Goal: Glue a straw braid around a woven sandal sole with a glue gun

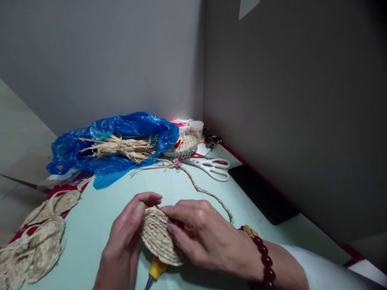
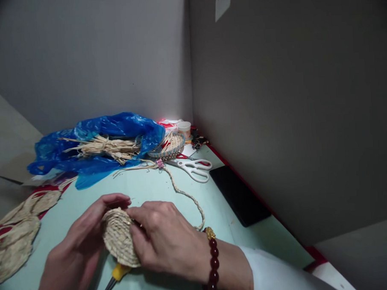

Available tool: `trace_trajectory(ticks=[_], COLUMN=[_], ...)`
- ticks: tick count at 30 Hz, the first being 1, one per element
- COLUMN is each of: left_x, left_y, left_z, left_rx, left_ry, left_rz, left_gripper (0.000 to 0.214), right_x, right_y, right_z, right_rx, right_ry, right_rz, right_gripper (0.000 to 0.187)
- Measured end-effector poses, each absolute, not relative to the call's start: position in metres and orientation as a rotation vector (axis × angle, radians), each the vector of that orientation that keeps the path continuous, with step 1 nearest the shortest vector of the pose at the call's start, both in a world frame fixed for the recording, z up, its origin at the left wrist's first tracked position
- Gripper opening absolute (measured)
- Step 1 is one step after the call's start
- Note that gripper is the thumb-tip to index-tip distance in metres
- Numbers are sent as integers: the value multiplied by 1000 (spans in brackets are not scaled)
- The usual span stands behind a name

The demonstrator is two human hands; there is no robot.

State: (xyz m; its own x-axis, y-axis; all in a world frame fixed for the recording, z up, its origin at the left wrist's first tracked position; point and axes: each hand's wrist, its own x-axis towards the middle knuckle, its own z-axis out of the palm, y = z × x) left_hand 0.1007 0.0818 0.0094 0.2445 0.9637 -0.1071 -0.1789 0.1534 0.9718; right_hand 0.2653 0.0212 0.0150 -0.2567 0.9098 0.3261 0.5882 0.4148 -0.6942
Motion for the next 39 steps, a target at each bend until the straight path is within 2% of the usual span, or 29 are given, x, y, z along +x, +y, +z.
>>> trace_trajectory(ticks=[3,7,12,18,24,34,39], left_x=[94,85,72,65,83,94,94], left_y=[90,107,122,129,123,111,113], left_z=[14,16,12,7,-4,-9,-8], left_rx=[994,983,941,975,1142,1357,1441], left_ry=[957,1068,1127,1037,965,997,1020], left_rz=[1131,1286,1437,1446,1303,1102,1136], left_gripper=[32,18,11,11,27,35,45], right_x=[270,282,303,314,307,291,288], right_y=[23,30,43,52,46,34,32], right_z=[20,21,13,11,12,13,9], right_rx=[-1305,-1385,-1480,-1529,-1419,-1336,-1318], right_ry=[-1952,-1830,-1732,-1670,-1665,-1724,-1761], right_rz=[590,664,585,524,611,589,561], right_gripper=[17,22,23,25,30,30,30])
